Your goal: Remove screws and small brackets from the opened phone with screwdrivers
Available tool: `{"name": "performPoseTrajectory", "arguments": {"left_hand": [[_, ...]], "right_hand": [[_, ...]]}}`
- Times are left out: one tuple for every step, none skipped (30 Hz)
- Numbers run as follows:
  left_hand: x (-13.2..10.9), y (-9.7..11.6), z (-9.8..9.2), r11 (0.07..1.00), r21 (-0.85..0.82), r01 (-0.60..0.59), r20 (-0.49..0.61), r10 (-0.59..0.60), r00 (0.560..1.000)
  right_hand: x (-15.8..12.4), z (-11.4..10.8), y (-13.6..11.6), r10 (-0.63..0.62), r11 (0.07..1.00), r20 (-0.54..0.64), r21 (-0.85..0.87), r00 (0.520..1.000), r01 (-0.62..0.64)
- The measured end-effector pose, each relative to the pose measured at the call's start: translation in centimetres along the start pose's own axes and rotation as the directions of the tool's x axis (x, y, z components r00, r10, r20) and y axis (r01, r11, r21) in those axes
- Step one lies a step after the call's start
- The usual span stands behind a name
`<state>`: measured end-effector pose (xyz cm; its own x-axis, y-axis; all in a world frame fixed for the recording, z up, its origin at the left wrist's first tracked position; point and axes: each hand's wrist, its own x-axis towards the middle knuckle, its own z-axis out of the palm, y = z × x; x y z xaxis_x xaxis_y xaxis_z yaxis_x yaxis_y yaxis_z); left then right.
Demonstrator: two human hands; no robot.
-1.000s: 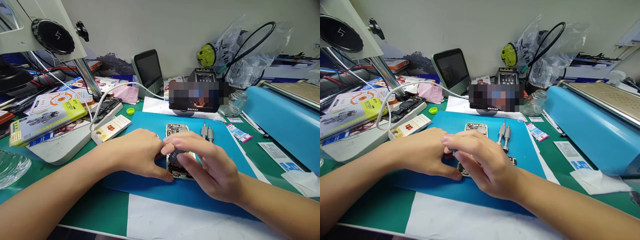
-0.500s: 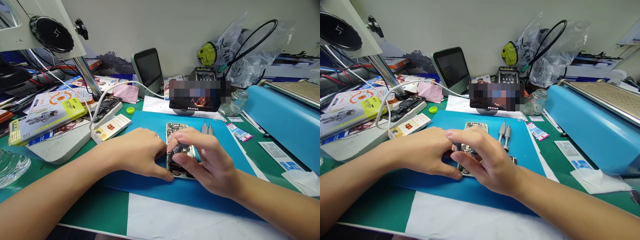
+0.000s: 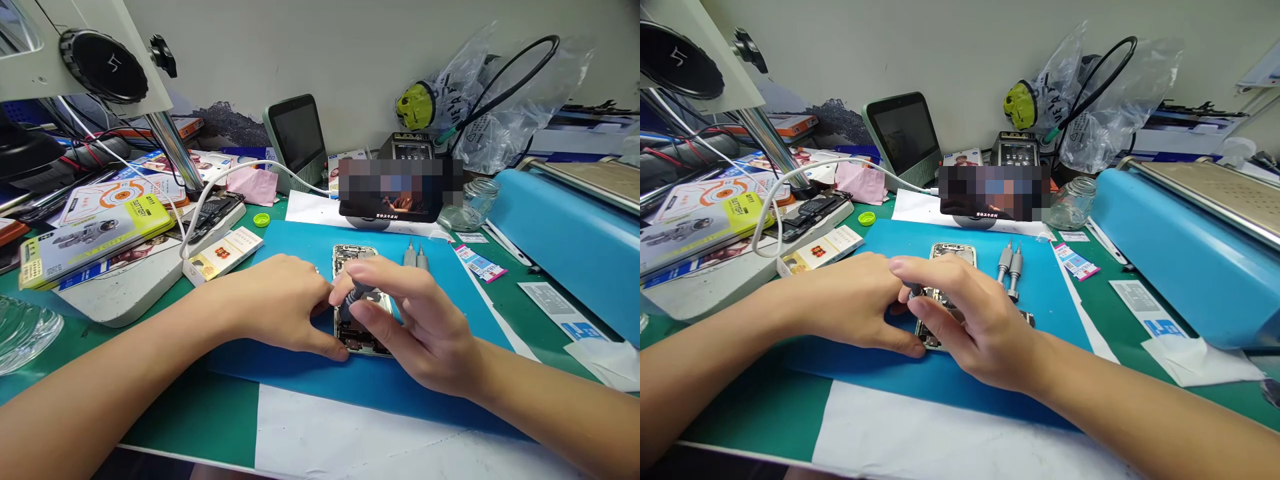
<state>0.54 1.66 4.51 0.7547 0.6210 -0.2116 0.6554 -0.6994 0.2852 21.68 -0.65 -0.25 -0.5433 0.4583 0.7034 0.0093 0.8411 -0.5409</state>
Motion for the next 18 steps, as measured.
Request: {"name": "performPoseTrajectory", "arguments": {"left_hand": [[0.00, -0.01, 0.01, 1.000, 0.001, -0.002, 0.002, 0.002, 1.000], [0.02, -0.02, 0.03, 1.000, 0.002, -0.003, 0.004, 0.003, 1.000], [0.04, -0.03, 0.05, 1.000, 0.003, -0.005, 0.005, 0.005, 1.000], [0.06, -0.04, 0.07, 1.000, 0.003, -0.006, 0.005, 0.006, 1.000], [0.09, -0.05, 0.09, 1.000, 0.002, -0.008, 0.006, 0.008, 1.000], [0.11, -0.07, 0.12, 1.000, 0.001, -0.011, 0.007, 0.011, 1.000], [0.12, -0.10, 0.15, 1.000, 0.001, -0.012, 0.007, 0.012, 1.000], [0.12, -0.13, 0.18, 1.000, 0.001, -0.012, 0.006, 0.012, 1.000], [0.11, -0.16, 0.21, 1.000, 0.001, -0.012, 0.006, 0.012, 1.000], [0.09, -0.19, 0.23, 1.000, 0.001, -0.009, 0.005, 0.009, 1.000], [0.06, -0.21, 0.24, 1.000, 0.001, -0.006, 0.007, 0.006, 1.000], [0.03, -0.22, 0.24, 1.000, 0.001, -0.004, 0.009, 0.004, 1.000], [0.00, -0.21, 0.22, 1.000, 0.000, -0.001, 0.014, 0.001, 1.000], [-0.02, -0.19, 0.19, 1.000, -0.001, 0.000, 0.021, 0.000, 1.000], [-0.02, -0.17, 0.16, 1.000, 0.000, 0.000, 0.026, 0.000, 1.000], [-0.01, -0.14, 0.13, 1.000, 0.001, 0.000, 0.028, 0.000, 1.000], [0.03, -0.13, 0.11, 1.000, 0.002, 0.000, 0.026, 0.000, 1.000], [0.07, -0.12, 0.11, 1.000, 0.004, -0.001, 0.022, 0.001, 1.000]], "right_hand": [[-0.02, 0.03, 0.00, -0.005, 1.000, -0.008, 0.000, 1.000, 0.005], [-0.05, 0.06, 0.00, -0.009, 1.000, -0.013, 0.002, 1.000, 0.009], [-0.09, 0.07, -0.03, -0.011, 1.000, -0.017, 0.002, 1.000, 0.011], [-0.12, 0.07, -0.06, -0.007, 1.000, -0.016, 0.000, 1.000, 0.007], [-0.15, 0.05, -0.12, -0.003, 1.000, -0.013, -0.005, 1.000, 0.003], [-0.17, 0.03, -0.19, 0.002, 1.000, -0.007, -0.011, 1.000, -0.002], [-0.18, 0.01, -0.27, 0.004, 1.000, -0.002, -0.014, 1.000, -0.004], [-0.17, 0.00, -0.35, 0.004, 1.000, 0.003, -0.015, 1.000, -0.004], [-0.14, -0.01, -0.42, 0.004, 1.000, 0.006, -0.010, 1.000, -0.004], [-0.10, -0.01, -0.48, 0.000, 1.000, 0.013, 0.002, 1.000, 0.000], [-0.06, 0.01, -0.52, -0.001, 1.000, 0.020, 0.017, 1.000, 0.000], [-0.02, 0.03, -0.54, 0.001, 1.000, 0.025, 0.031, 1.000, -0.002], [0.02, 0.06, -0.53, 0.005, 0.999, 0.029, 0.042, 1.000, -0.007], [0.04, 0.09, -0.50, 0.014, 0.999, 0.031, 0.048, 0.999, -0.015], [0.05, 0.11, -0.46, 0.023, 0.998, 0.031, 0.049, 0.999, -0.024], [0.04, 0.13, -0.41, 0.027, 0.998, 0.030, 0.049, 0.999, -0.028], [0.03, 0.15, -0.36, 0.029, 0.998, 0.028, 0.049, 0.999, -0.030], [0.01, 0.16, -0.32, 0.029, 0.998, 0.028, 0.048, 0.999, -0.030]]}}
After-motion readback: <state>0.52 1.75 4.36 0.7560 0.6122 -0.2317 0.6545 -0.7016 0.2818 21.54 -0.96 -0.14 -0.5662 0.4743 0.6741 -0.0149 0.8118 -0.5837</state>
